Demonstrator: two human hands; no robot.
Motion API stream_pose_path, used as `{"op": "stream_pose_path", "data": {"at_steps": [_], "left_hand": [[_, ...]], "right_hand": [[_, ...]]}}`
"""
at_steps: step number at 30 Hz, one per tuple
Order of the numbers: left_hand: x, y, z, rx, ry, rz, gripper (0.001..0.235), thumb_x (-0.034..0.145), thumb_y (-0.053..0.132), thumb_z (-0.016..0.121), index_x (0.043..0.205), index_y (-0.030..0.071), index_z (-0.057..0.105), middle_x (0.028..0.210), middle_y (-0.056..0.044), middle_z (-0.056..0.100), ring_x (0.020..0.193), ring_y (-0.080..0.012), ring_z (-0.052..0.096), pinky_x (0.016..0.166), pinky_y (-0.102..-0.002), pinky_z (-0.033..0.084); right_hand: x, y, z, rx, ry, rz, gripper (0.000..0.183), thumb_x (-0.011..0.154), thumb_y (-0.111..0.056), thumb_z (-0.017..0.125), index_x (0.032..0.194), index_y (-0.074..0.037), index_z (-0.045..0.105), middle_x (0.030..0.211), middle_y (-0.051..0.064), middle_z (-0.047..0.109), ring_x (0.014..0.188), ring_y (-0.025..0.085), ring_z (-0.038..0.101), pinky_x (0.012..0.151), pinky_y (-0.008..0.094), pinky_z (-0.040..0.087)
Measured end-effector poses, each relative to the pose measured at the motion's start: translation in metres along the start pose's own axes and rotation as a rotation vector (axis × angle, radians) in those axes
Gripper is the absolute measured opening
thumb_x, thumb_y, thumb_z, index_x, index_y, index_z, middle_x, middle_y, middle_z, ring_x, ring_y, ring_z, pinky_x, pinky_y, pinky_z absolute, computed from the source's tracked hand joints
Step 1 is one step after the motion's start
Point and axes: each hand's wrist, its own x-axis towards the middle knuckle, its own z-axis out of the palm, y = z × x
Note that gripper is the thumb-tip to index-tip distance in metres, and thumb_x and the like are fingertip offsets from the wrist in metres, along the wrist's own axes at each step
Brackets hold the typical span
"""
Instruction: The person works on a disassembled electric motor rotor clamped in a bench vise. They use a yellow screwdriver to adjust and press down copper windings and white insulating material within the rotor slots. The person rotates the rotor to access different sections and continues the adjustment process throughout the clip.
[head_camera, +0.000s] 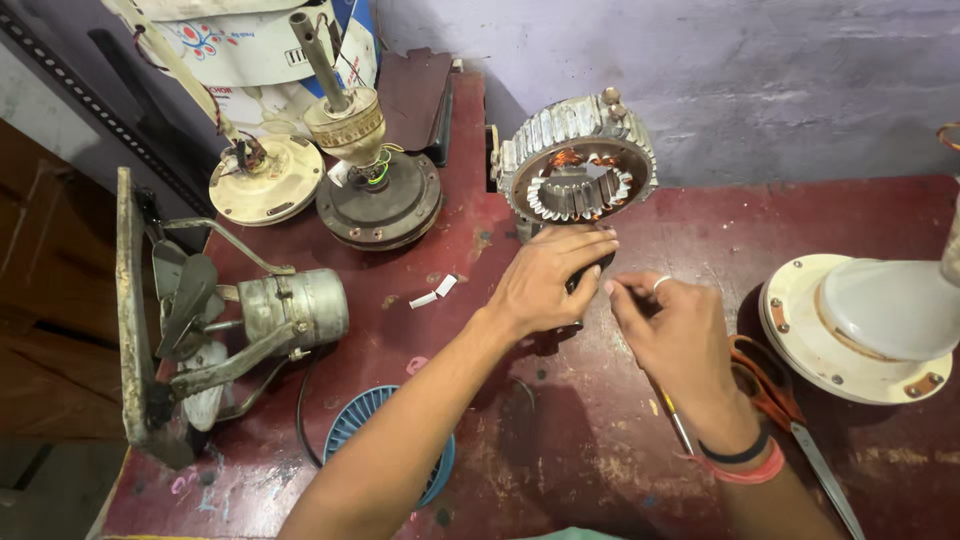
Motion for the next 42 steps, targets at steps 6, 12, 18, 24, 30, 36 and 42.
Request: {"op": "stream_pose_path", "data": {"at_steps": [6, 12, 18, 24, 30, 36, 42], "left_hand": [[-0.001, -0.003, 0.006, -0.119, 0.14, -0.077, 0.03, 0.092, 0.012, 0.073, 0.122, 0.006, 0.071, 0.125, -0.011, 0.073, 0.117, -0.0302, 0.071, 0.106, -0.038, 0.055], [-0.003, 0.005, 0.006, -0.102, 0.345, -0.168, 0.034, 0.089, 0.014, 0.077, 0.12, 0.003, 0.069, 0.118, -0.015, 0.069, 0.106, -0.0329, 0.072, 0.092, -0.038, 0.059], [-0.006, 0.009, 0.002, 0.081, 0.452, -0.166, 0.025, 0.089, 0.011, 0.072, 0.114, 0.006, 0.072, 0.11, -0.013, 0.069, 0.101, -0.0319, 0.071, 0.088, -0.04, 0.059], [-0.007, 0.005, -0.001, 0.209, 0.355, -0.127, 0.029, 0.084, 0.013, 0.071, 0.112, 0.007, 0.074, 0.108, -0.01, 0.069, 0.097, -0.0305, 0.065, 0.085, -0.042, 0.055], [-0.007, 0.005, 0.0, 0.262, 0.296, -0.137, 0.029, 0.084, 0.015, 0.072, 0.111, 0.005, 0.073, 0.107, -0.014, 0.064, 0.097, -0.0322, 0.063, 0.084, -0.044, 0.054], [-0.007, 0.006, 0.0, 0.241, 0.299, -0.148, 0.03, 0.087, 0.014, 0.071, 0.116, 0.007, 0.074, 0.106, -0.012, 0.064, 0.097, -0.0315, 0.063, 0.084, -0.043, 0.053], [-0.006, 0.008, -0.002, 0.178, 0.355, -0.131, 0.028, 0.087, 0.012, 0.068, 0.114, 0.007, 0.073, 0.106, -0.012, 0.064, 0.098, -0.0301, 0.063, 0.086, -0.041, 0.053]], "right_hand": [[0.031, -0.007, -0.006, -0.119, 0.006, -0.179, 0.018, 0.094, -0.023, 0.073, 0.101, -0.007, 0.08, 0.054, 0.014, 0.06, 0.04, 0.022, 0.054, 0.045, 0.039, 0.038], [0.06, -0.005, 0.003, -0.178, 0.121, -0.335, 0.017, 0.093, -0.025, 0.078, 0.101, -0.01, 0.081, 0.062, 0.014, 0.063, 0.051, 0.029, 0.062, 0.051, 0.04, 0.046], [0.074, -0.006, 0.02, -0.181, 0.21, -0.386, 0.016, 0.092, -0.024, 0.081, 0.099, -0.01, 0.082, 0.065, 0.012, 0.064, 0.055, 0.029, 0.064, 0.052, 0.04, 0.047], [0.077, -0.007, 0.033, -0.151, 0.252, -0.311, 0.015, 0.091, -0.024, 0.082, 0.097, -0.01, 0.082, 0.06, 0.011, 0.062, 0.05, 0.028, 0.061, 0.051, 0.04, 0.046], [0.076, -0.002, 0.037, -0.106, 0.234, -0.334, 0.021, 0.088, -0.02, 0.084, 0.101, -0.004, 0.079, 0.065, 0.011, 0.067, 0.054, 0.022, 0.066, 0.051, 0.035, 0.049], [0.043, 0.017, 0.039, 0.352, 0.127, -0.206, 0.02, 0.09, -0.006, 0.08, 0.105, 0.003, 0.07, 0.083, 0.006, 0.075, 0.074, 0.008, 0.072, 0.064, 0.023, 0.058], [0.036, 0.027, 0.046, 0.57, 0.117, -0.222, 0.011, 0.095, 0.001, 0.076, 0.104, 0.004, 0.072, 0.089, 0.005, 0.074, 0.077, 0.007, 0.07, 0.068, 0.021, 0.058]]}}
